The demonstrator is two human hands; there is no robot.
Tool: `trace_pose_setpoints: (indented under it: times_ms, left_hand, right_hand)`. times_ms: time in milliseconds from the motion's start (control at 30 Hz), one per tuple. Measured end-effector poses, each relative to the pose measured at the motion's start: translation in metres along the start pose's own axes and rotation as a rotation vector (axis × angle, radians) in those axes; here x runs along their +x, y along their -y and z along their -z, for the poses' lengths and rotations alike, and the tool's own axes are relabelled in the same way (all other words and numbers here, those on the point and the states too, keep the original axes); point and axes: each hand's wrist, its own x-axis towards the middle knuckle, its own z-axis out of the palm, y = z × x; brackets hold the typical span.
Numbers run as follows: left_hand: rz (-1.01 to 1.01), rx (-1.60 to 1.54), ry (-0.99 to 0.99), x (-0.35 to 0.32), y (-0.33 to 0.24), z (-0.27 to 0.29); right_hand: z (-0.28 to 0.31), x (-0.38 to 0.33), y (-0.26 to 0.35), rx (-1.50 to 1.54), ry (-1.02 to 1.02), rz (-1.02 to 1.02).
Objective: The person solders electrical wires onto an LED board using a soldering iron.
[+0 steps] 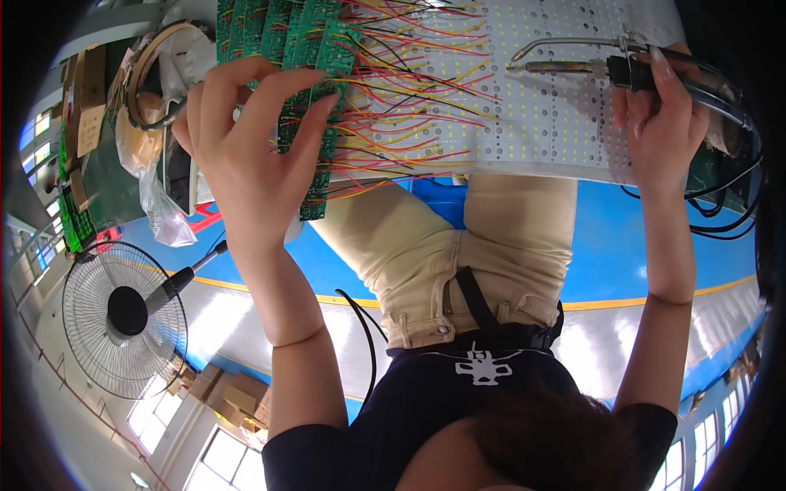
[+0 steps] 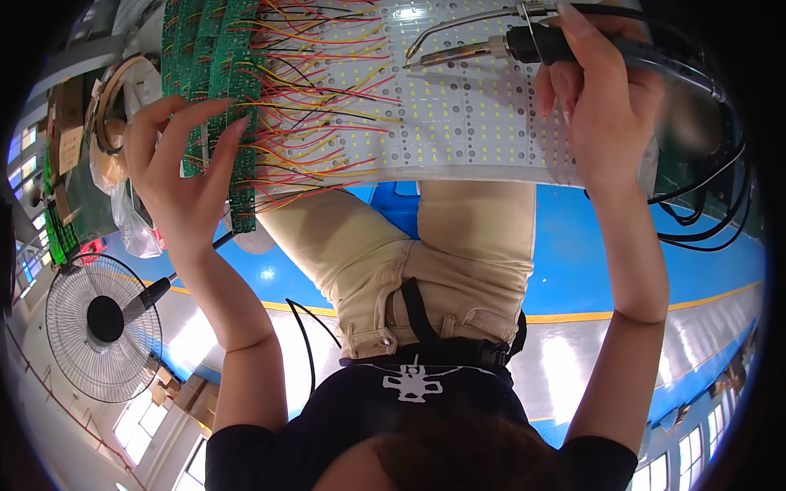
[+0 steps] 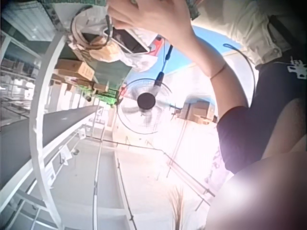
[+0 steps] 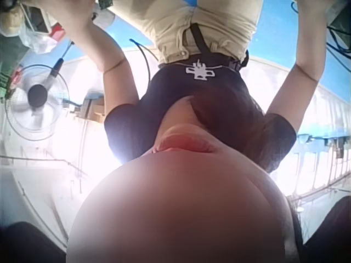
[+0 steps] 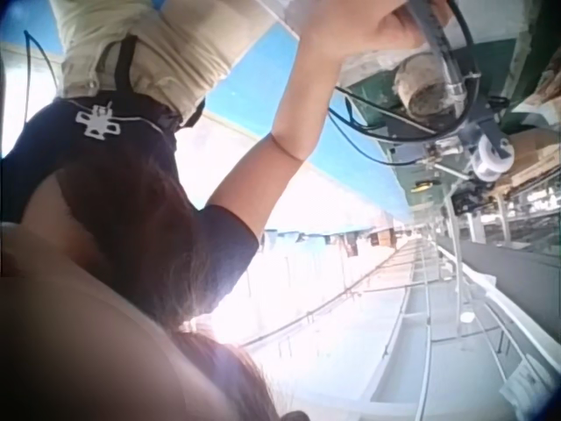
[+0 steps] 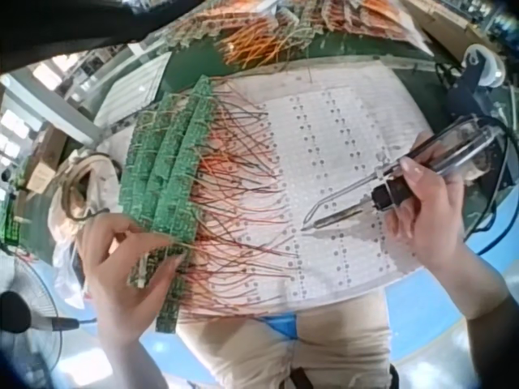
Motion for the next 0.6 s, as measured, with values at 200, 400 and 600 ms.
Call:
trace_pose_setpoints:
  times_ms: [200,400,600]
  left_hand:
    - [-0.075,0.031,0.086,0.006,-0.003,-0.001]
    - [-0.054,0.036,0.242,0.019,-0.002,0.005]
    - [-0.153,-0.125,0.389,0.035,0.002,0.002]
  right_hand:
    - [0.006,0.001,-0.002,0.01,-0.023,-0.029]
    - [0.006,0.001,-0.003,0.038,-0.007,-0.027]
    - [0.003,0.001,0.001,0.014,-0.009,-0.033]
